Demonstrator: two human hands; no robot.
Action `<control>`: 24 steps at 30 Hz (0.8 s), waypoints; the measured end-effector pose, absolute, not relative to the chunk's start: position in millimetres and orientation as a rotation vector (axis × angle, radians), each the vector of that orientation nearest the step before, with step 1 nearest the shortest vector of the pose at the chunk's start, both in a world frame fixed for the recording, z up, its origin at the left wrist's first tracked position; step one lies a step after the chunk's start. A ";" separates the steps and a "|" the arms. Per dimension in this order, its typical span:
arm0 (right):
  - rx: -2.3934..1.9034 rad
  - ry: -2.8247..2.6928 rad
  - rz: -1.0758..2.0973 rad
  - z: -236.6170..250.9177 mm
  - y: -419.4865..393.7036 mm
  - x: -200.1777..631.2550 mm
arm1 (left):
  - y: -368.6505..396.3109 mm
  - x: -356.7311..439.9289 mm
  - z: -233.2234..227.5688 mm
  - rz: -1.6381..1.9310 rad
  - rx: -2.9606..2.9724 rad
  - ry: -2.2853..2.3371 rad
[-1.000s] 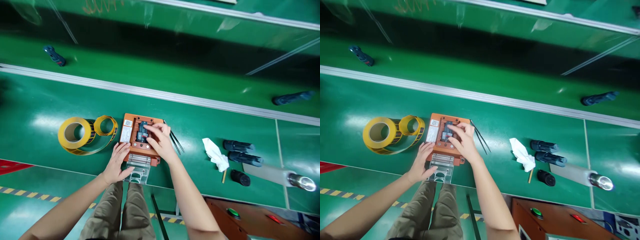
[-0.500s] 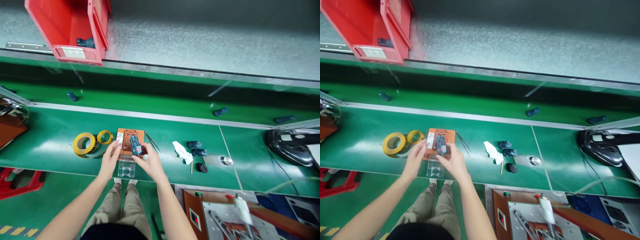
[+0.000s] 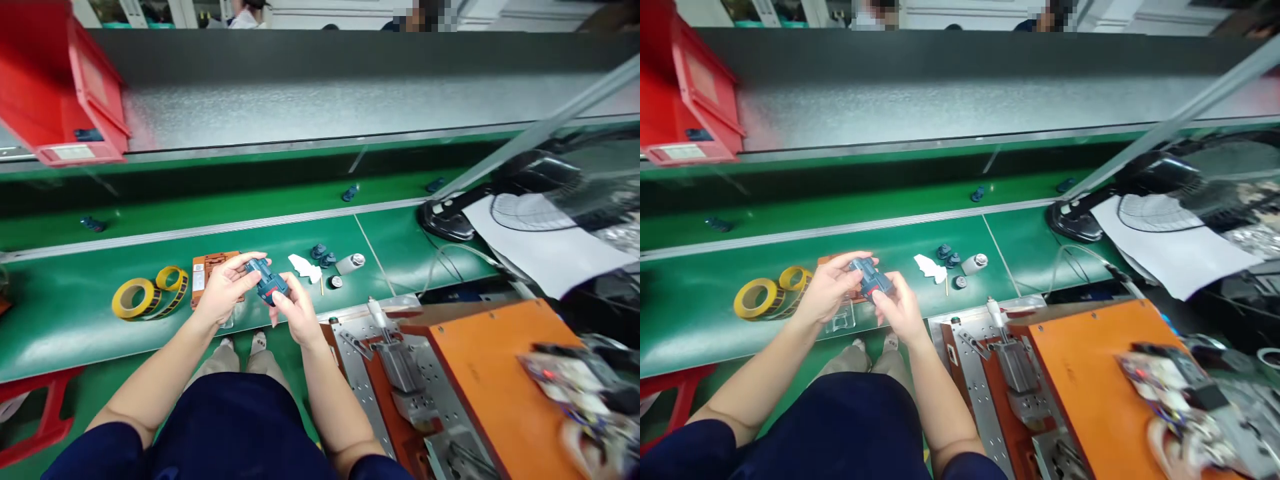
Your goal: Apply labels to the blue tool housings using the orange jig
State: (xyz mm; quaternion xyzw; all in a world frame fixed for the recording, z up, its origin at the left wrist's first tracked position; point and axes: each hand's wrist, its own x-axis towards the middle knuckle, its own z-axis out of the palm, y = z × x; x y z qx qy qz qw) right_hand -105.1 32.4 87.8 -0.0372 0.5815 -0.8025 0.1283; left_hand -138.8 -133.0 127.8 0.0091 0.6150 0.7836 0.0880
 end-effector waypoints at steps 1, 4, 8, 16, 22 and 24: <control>-0.065 1.682 -2.367 89.9 37.0 -101.8 | -125.7 -137.8 129.2 2.325 0.065 1.829; 0.087 1.636 -2.474 97.0 45.4 -93.6 | -109.8 -136.9 130.8 2.284 0.200 1.838; 0.233 1.518 -2.593 110.8 47.2 -88.5 | -100.9 -139.9 131.9 2.266 0.316 1.774; 0.282 1.185 -2.487 135.0 22.0 -80.0 | -98.3 -145.6 138.4 2.294 0.398 1.940; 0.299 1.872 -2.358 148.8 -4.4 -70.6 | -113.1 -147.2 173.6 2.078 0.425 2.304; 0.208 2.128 -2.234 154.4 -9.9 -69.2 | -121.2 -149.7 182.8 2.046 0.450 2.296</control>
